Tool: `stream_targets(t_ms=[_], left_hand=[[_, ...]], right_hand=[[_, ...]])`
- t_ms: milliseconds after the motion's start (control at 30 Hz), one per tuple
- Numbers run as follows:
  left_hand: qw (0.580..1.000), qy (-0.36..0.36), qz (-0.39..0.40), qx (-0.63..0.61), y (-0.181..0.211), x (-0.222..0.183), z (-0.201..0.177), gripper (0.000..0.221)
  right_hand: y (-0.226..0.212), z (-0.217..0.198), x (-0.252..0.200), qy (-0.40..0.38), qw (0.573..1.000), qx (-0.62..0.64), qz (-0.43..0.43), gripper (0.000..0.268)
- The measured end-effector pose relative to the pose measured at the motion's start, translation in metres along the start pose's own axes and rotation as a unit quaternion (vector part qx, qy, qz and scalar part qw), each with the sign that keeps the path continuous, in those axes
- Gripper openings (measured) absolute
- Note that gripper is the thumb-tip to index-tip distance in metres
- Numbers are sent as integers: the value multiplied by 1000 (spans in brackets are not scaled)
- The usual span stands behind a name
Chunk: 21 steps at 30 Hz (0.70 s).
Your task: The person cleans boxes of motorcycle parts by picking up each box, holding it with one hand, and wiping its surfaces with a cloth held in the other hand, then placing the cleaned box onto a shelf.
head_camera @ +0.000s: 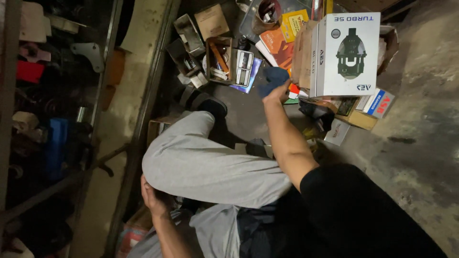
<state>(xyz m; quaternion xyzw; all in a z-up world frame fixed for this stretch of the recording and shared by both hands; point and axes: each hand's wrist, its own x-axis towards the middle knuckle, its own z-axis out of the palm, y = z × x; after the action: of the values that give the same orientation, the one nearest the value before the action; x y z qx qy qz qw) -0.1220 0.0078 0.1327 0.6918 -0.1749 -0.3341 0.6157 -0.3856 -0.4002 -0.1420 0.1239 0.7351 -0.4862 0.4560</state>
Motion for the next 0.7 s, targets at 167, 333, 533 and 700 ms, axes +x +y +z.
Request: stream_targets(t_ms=[167, 333, 533, 700], left_hand=[[1000, -10, 3, 20, 2, 7, 3, 76], [1000, -13, -7, 9, 1, 4, 4, 75], [1000, -12, 4, 19, 2, 10, 2, 73], [997, 31, 3, 76, -22, 6, -19, 70]], right_hand=[[11, -7, 7, -103, 989, 100, 45, 64], [25, -22, 10, -117, 991, 55, 35, 47], [35, -37, 1, -302, 939, 79, 141, 46], [56, -60, -3, -239, 970, -11, 50, 40]])
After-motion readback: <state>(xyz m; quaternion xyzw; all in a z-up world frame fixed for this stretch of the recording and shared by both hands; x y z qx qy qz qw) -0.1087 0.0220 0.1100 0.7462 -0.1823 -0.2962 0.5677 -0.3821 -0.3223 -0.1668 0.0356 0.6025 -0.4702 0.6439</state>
